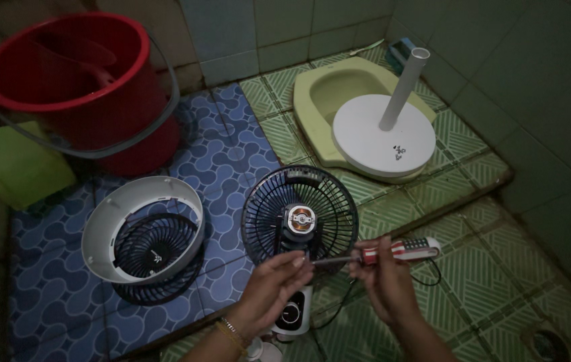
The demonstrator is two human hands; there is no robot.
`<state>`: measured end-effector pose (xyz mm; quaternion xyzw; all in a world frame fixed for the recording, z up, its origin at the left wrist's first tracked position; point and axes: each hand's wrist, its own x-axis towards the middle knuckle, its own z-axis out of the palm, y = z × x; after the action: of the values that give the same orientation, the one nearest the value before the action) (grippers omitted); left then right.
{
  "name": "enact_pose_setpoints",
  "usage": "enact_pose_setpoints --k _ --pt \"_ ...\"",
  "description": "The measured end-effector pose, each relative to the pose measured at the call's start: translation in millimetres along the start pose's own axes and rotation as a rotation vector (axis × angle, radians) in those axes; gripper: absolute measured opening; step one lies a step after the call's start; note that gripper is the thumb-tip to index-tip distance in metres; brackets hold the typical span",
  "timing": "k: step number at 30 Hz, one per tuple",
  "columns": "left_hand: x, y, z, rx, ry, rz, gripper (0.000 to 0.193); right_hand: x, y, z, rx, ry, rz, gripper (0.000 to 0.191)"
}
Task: The person works on a small electric fan placed on a tiled floor, first manipulating the motor hub and rear cover by hand, then using a screwdriver to loosen and remove screws from the fan's motor housing. They handle small removed parts and continue unscrewing the housing as the clip ends.
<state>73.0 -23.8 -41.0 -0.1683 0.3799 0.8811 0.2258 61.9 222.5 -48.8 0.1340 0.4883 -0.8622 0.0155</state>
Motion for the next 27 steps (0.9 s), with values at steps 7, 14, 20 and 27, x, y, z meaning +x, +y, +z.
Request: enact_pose_setpoints --k 7,14,20,27 --pt "0.3 -3.4 4.3 -0.005 -0.03 0.031 0.03 -3.2 -3.0 3.7 0.001 -0.025 -0.073 0.052" --pt "5.2 -6.8 1.9 0.003 -0.025 0.032 0.028 -2.4 -0.6 3.8 -0.015 -0.007 -0.06 0.051" --pt "6.6 -13.2 -1.6 0.019 0.021 0.053 0.025 -8.4 3.9 1.7 -0.194 -0.086 -0.143 0.042" --pt "8.9 -10.3 -3.9 0.015 0.086 0.079 0.025 -11.4 8.4 -2.5 -0.345 -0.297 -0.297 0.029"
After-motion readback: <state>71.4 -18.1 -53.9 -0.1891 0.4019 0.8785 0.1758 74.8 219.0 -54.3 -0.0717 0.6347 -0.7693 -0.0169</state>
